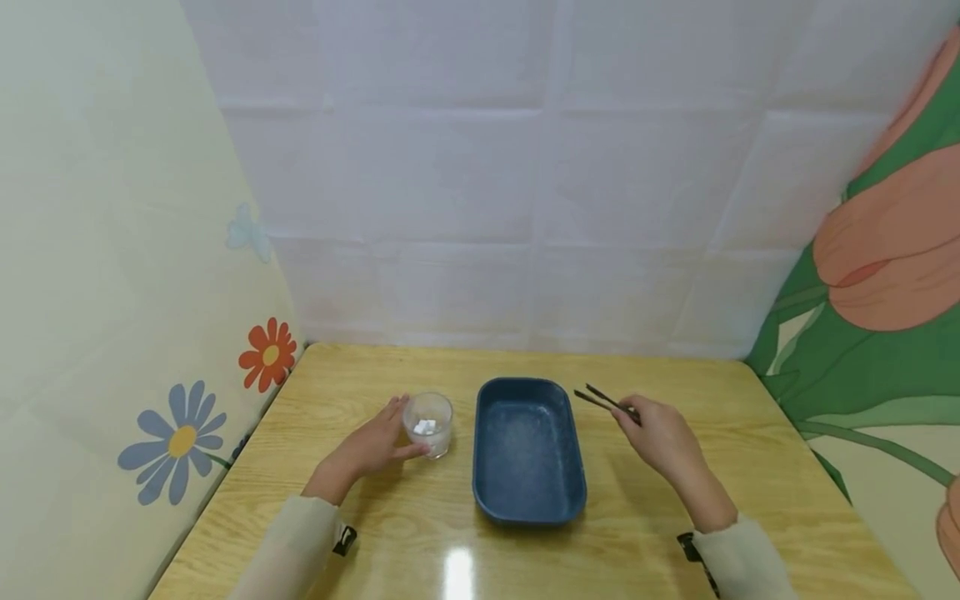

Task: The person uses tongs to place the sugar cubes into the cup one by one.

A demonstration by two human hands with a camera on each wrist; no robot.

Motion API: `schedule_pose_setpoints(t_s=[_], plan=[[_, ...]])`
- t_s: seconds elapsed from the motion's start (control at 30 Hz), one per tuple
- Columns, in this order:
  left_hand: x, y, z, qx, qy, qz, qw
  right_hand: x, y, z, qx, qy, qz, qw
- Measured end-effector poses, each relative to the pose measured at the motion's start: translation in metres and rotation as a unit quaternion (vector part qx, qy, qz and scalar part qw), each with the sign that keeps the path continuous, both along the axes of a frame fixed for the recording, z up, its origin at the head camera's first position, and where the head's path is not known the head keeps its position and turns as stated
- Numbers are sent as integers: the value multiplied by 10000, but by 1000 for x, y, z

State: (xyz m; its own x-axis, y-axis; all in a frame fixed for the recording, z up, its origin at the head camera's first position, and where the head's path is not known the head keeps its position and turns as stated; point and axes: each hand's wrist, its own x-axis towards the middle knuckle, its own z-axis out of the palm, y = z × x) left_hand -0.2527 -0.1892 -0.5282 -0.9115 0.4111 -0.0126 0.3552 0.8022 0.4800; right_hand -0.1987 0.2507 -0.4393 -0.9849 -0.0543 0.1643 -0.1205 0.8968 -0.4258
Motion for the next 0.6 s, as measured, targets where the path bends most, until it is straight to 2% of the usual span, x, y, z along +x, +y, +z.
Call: schedule_pose_setpoints(t_s=[0.37,0.6], plan=[[0,-1,0,-62,-23,-7,10000,2,8,-10,53,-159,-67,9998],[0,-1,0,-33,-24,-22,10000,3,15,-19,147,-460,-44,9988]])
